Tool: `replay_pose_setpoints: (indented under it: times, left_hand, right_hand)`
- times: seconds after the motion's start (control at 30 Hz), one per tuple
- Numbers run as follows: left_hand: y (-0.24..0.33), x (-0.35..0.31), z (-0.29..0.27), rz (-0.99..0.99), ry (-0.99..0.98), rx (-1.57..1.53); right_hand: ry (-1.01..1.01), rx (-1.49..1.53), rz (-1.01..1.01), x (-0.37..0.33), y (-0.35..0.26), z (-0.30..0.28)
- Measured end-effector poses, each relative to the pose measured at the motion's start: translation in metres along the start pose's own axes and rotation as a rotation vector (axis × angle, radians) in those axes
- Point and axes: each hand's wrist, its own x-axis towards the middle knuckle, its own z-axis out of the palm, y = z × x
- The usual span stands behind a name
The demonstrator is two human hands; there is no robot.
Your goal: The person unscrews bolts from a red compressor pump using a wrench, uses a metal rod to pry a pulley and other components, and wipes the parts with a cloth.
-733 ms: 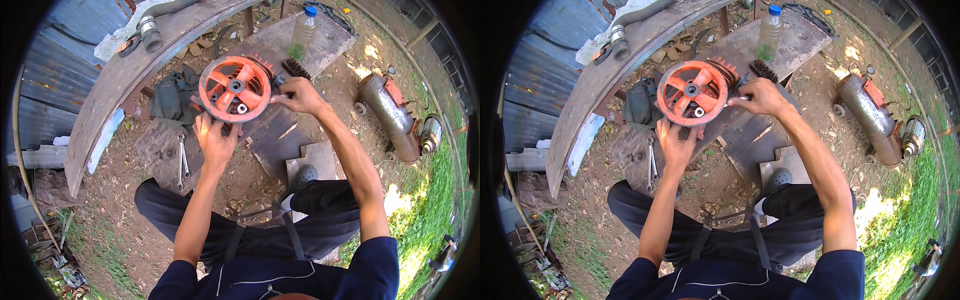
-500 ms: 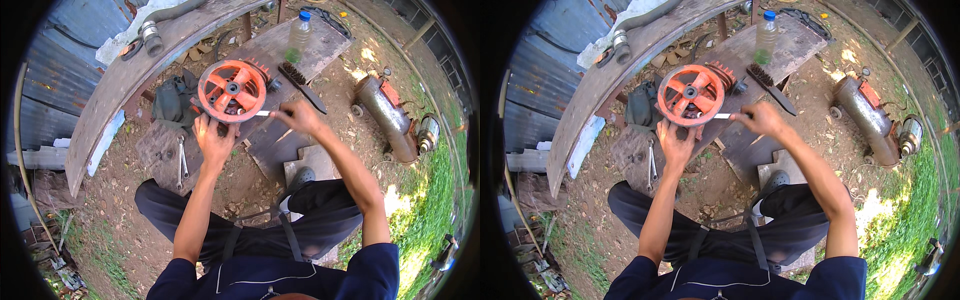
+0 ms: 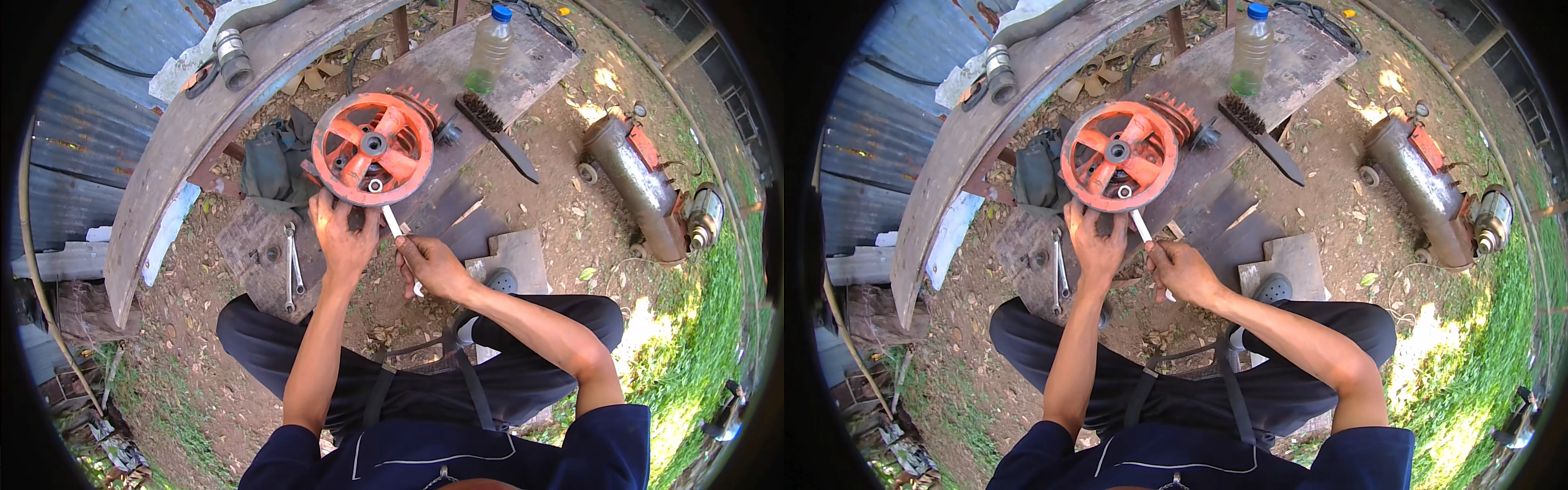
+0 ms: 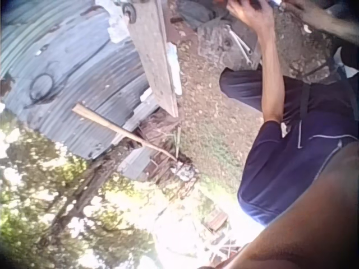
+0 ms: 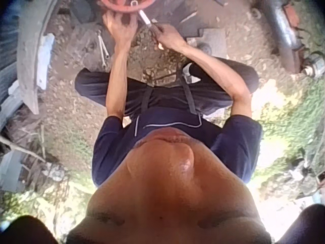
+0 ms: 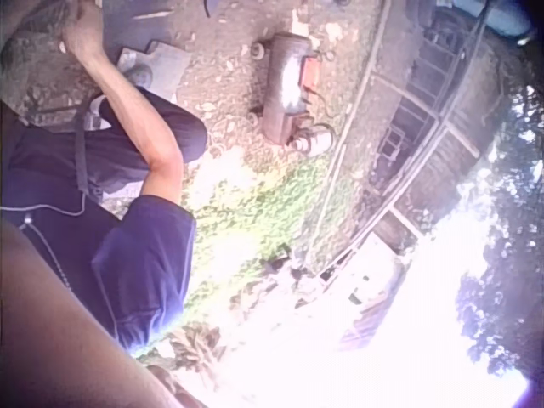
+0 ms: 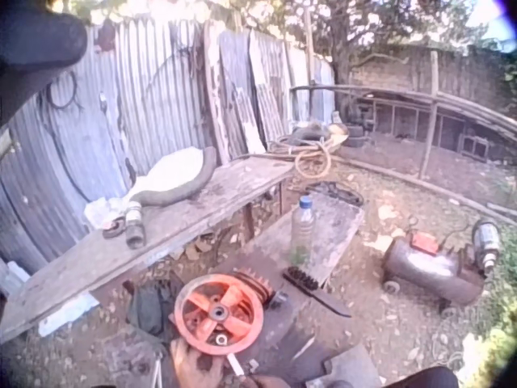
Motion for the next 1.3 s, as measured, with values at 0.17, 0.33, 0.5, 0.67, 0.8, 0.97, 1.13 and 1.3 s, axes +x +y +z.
replay_pose_setpoints:
  times: [0.17, 0.33, 0.5, 0.67, 0.8, 0.97, 1.13, 1.3]
  left_hand:
    - [-0.01, -0.004, -0.004, 0.017, -0.016, 0.03]
    - [-0.007, -0.002, 0.0, 0.043, -0.013, 0.048]
    - [-0.006, -0.002, 0.0, 0.009, -0.025, 0.086]
    - [-0.007, 0.0, -0.001, 0.054, -0.025, 0.122]
    - [-0.003, 0.003, -0.006, 0.087, -0.073, 0.195]
    - [-0.003, -0.001, 0.002, 0.027, -0.026, 0.179]
    - [0.01, 0.005, 0.022, -0.102, 0.091, 0.094]
    - [0.012, -0.003, 0.017, -0.046, 0.086, 0.112]
  right_hand:
    - [-0.175, -0.195, 0.186, 0.023, -0.014, -0.04]
    - [-0.011, -0.924, -0.169, 0.047, -0.059, -0.112]
    - [0.146, -1.016, -0.77, 0.071, -0.075, -0.138]
    - [0.056, -0.986, -0.694, 0.077, -0.061, -0.16]
    - [0.106, -0.942, -0.668, 0.058, -0.052, -0.162]
    - [0.218, -0.962, -0.338, 0.021, -0.073, -0.143]
    - [0.375, -0.929, -0.175, -0.009, -0.064, -0.124]
    - [0.406, -0.913, -0.144, -0.018, -0.042, -0.113]
